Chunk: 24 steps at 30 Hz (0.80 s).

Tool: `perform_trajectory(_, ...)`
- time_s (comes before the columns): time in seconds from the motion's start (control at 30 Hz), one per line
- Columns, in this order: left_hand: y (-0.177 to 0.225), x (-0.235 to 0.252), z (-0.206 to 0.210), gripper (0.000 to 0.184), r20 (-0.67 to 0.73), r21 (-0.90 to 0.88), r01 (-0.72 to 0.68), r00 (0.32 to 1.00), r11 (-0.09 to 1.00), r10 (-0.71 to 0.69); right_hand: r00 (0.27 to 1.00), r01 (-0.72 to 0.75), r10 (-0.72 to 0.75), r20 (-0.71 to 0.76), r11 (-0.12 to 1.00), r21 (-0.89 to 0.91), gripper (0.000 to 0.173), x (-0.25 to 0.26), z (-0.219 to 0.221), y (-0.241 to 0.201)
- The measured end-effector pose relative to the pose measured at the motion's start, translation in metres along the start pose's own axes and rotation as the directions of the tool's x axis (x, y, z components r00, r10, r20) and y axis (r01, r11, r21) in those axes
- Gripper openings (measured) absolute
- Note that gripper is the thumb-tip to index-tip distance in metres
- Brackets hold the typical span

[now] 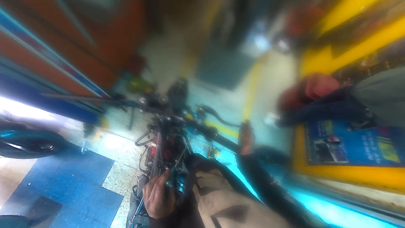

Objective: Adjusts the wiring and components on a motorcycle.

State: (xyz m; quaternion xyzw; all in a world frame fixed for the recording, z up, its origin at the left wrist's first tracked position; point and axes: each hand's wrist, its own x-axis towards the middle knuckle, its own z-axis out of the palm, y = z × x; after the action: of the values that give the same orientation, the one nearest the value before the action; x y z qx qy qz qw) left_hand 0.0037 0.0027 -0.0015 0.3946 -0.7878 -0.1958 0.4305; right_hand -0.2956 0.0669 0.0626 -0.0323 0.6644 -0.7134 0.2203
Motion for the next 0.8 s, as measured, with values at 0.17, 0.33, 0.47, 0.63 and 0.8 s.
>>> perform_trajectory(0.17,0.001,0.0,0.003,0.023,0.077,-0.133,0.057,0.996,0.989,-0.047,1.0,-0.007,0.007,0.0,1.0,-0.03,0.063,-0.001,0.001,-0.001)
perform_trajectory(0.33,0.013,-0.011,-0.015,0.038,0.124,-0.183,0.408,0.912,0.895,-0.39,1.0,-0.016,0.015,-0.016,1.0,-0.014,0.062,0.0,0.001,0.001)
perform_trajectory(0.47,0.013,-0.009,-0.009,0.036,0.251,-0.398,0.576,0.817,0.714,-0.52,0.998,-0.052,0.051,-0.021,0.998,-0.022,0.058,0.0,0.001,0.002)
perform_trajectory(0.63,0.015,0.001,0.002,0.035,0.285,-0.419,0.613,0.789,0.669,-0.544,0.998,-0.054,0.054,-0.029,0.999,-0.003,0.059,0.0,0.004,0.0)
perform_trajectory(0.8,0.012,0.0,0.007,0.033,0.308,-0.42,0.645,0.763,0.639,-0.568,0.998,-0.055,0.054,-0.034,0.998,-0.021,0.058,0.001,0.001,0.0)
